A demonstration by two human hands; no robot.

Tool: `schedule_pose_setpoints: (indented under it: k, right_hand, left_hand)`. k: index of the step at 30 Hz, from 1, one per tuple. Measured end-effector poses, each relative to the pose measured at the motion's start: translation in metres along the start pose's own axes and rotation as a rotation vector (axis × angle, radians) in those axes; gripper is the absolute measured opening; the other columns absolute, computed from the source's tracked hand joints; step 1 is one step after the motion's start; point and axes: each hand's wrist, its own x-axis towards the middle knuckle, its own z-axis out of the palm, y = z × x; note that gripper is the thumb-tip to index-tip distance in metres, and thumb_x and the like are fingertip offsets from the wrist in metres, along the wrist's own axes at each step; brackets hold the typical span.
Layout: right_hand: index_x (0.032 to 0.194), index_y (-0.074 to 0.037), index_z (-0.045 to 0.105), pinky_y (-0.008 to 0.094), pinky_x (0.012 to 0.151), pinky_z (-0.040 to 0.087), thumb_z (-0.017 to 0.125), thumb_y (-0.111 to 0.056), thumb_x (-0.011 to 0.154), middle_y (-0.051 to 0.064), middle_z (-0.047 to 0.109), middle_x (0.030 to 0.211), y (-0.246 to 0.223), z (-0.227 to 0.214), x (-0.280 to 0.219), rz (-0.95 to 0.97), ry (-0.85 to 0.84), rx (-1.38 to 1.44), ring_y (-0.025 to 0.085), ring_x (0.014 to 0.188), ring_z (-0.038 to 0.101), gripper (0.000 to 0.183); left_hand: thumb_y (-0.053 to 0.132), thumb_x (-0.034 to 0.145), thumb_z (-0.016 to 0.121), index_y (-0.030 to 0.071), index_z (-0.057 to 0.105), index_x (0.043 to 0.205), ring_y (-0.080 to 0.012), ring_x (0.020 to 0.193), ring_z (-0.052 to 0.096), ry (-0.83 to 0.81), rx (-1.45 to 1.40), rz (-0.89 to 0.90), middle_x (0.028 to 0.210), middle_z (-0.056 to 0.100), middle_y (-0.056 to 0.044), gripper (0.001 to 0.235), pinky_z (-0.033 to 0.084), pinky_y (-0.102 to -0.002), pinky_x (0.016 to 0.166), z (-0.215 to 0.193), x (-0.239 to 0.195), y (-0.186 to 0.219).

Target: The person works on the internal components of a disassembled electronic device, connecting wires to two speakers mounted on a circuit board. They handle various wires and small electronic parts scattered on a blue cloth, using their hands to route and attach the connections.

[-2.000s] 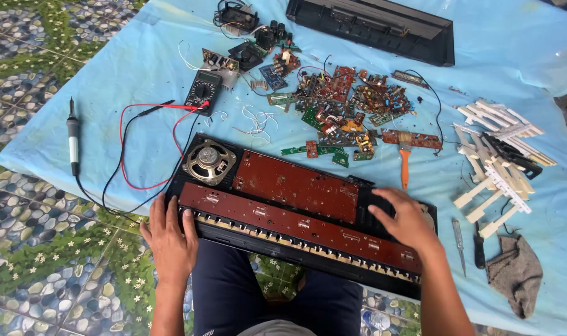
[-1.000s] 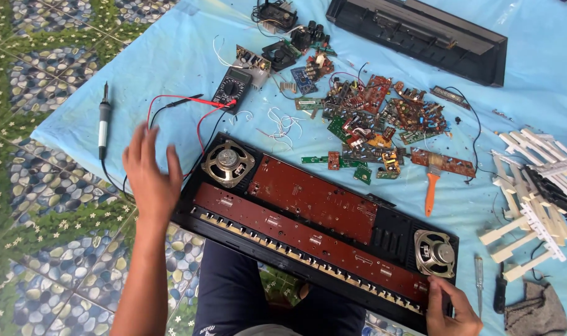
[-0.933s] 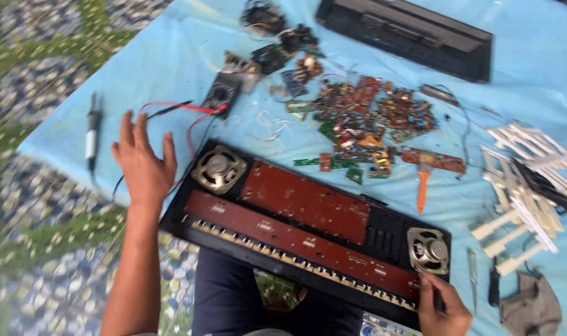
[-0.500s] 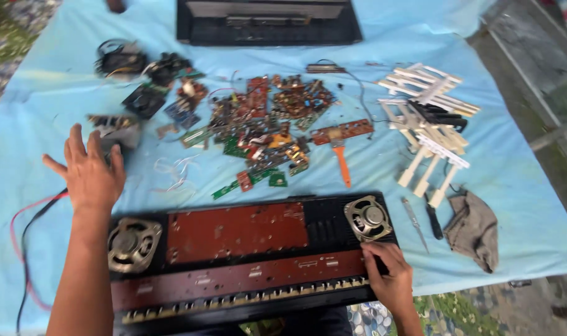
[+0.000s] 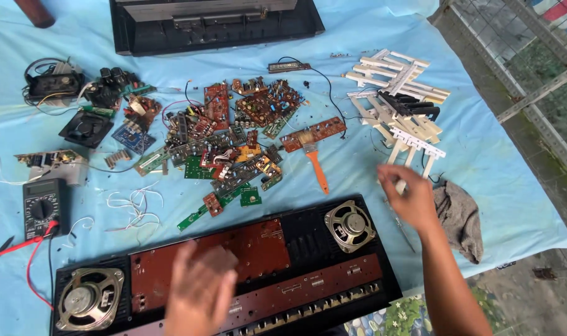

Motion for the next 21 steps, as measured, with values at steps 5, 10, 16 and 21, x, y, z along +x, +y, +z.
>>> schedule_pose_setpoints:
  k: [5,10,16,21]
  right_hand:
    - [0.123,-0.006,0.073,0.043,0.087,0.051,0.07,-0.003,0.092,0.014,0.075,0.112,0.105,0.045,0.117,-0.251,-0.01,-0.214,0.029,0.091,0.064,0.032]
    - [0.128,-0.003,0.07,0.055,0.102,0.044,0.077,-0.015,0.085,0.018,0.07,0.127,0.199,0.082,0.182,-0.359,-0.06,-0.465,0.044,0.114,0.064,0.045]
    - [0.105,0.001,0.08,0.037,0.074,0.069,0.073,0.005,0.097,0.018,0.08,0.093,0.144,0.06,0.195,-0.391,-0.143,-0.37,0.03,0.079,0.077,0.011]
    - [0.112,-0.008,0.077,0.027,0.084,0.057,0.068,-0.017,0.112,0.005,0.075,0.108,0.159,0.02,0.202,0.003,0.05,0.157,0.009,0.094,0.067,0.013]
  left_hand:
    - [0.029,0.097,0.064,0.015,0.083,0.093,-0.0151,0.092,0.078,-0.049,-0.063,-0.136,0.092,0.083,0.003,0.024,0.045,-0.051,0.105,0.067,-0.076,0.038]
    - [0.04,0.098,0.059,0.022,0.083,0.082,-0.01,0.091,0.077,-0.003,0.02,-0.261,0.082,0.082,0.011,0.034,0.039,-0.047,0.106,0.087,-0.096,0.05]
    - [0.035,0.096,0.06,0.023,0.081,0.086,-0.0136,0.093,0.076,-0.022,0.054,-0.351,0.087,0.081,0.01,0.026,0.044,-0.048,0.105,0.084,-0.104,0.037]
    - [0.027,0.094,0.061,0.023,0.08,0.084,-0.0079,0.087,0.075,-0.025,0.036,-0.397,0.092,0.075,0.01,0.022,0.046,-0.042,0.102,0.081,-0.093,0.041]
